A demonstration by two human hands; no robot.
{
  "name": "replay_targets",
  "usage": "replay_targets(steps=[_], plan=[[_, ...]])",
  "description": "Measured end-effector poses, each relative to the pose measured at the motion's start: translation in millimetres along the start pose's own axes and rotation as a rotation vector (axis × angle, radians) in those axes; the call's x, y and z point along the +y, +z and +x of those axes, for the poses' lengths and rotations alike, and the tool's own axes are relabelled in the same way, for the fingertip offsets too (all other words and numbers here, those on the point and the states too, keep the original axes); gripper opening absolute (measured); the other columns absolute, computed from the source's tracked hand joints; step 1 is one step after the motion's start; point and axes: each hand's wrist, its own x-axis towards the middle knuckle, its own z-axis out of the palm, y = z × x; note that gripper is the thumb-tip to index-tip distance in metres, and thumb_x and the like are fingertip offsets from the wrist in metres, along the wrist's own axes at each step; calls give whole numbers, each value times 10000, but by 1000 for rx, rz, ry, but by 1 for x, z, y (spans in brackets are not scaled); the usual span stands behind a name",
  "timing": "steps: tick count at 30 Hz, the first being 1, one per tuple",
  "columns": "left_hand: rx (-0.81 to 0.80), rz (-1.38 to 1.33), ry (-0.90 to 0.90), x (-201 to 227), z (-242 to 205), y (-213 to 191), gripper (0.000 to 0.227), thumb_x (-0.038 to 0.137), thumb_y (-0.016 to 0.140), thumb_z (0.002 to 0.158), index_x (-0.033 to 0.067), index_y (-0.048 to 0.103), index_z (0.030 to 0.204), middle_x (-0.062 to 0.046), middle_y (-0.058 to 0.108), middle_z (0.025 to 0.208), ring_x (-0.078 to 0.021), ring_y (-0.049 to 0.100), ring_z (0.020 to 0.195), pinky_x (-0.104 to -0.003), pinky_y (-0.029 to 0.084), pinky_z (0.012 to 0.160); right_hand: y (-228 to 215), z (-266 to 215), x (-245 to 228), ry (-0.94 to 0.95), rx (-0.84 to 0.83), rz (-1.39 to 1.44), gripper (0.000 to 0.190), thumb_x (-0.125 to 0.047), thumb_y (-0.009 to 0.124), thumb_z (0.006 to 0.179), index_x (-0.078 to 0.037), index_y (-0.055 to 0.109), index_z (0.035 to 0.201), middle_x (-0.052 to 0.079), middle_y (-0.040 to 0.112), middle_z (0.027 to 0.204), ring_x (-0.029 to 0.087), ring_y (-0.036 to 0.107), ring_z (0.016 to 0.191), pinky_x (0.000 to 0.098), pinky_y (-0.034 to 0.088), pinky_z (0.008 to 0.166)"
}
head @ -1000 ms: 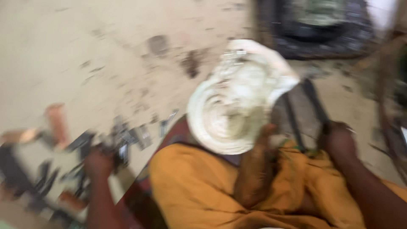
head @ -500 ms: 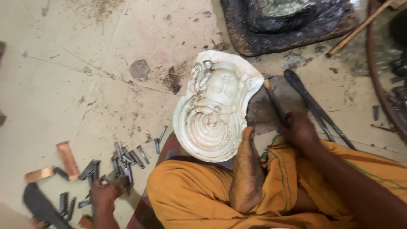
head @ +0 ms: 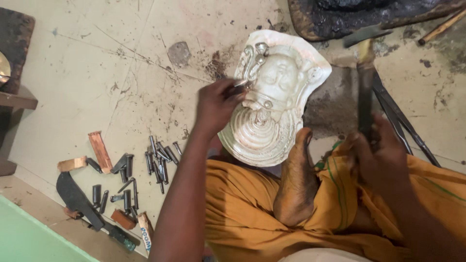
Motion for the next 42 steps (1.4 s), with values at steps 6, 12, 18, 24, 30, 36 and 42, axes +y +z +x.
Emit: replay_targets(steps=[6,12,18,24,30,36,42], plan=[[-15,355,360,19,43,49,255,97,802,866,128,715,1104,-150,763,883,-329,727,788,-454,563,698,40,-43,-30,29,-126,66,386,-142,520,1049,-25,567,1415,46,621,738,83,563,478,244,488,382],[-98,421,335,12,56,67,398,49,790,820,186,681,1177,-108,770,932,-281,754,814,-432,591,703,55,-41,-40,45,-118,167,474,-150,547,1038,-4,481,1484,20,621,779,64,593,529,227,483,433],[-219,481,217,19,62,66,446,134,780,866,317,691,1263,-34,779,942,-188,749,755,-384,601,676,62,-42,-41,-30,-124,146,654,-106,546,1013,-64,277,1607,26,653,736,63,582,473,225,500,400],[-227,560,312,15,67,65,383,144,839,803,293,775,1151,-35,790,938,-175,739,746,-377,604,693,73,-50,-41,157,-164,158,643,-78,547,1013,-137,303,1605,38,671,738,70,618,478,247,521,379],[-146,556,239,-2,70,72,492,129,825,838,276,676,1283,-58,786,958,-186,757,795,-388,623,706,86,-51,-35,-83,-115,144,631,-37,537,1031,-101,298,1612,41,664,759,61,646,492,240,541,424],[-133,697,370,-4,80,69,794,105,845,808,311,477,1481,-127,728,839,-325,720,736,-486,583,673,85,-42,-28,-112,-68,223,505,-24,530,1071,-89,432,1562,59,717,861,80,662,495,255,537,418],[-100,640,429,-6,78,67,834,75,844,772,270,454,1483,-128,733,842,-346,717,733,-496,577,658,83,-36,-31,88,-213,107,577,-64,564,1022,-100,394,1572,72,657,731,79,620,461,253,543,375]])
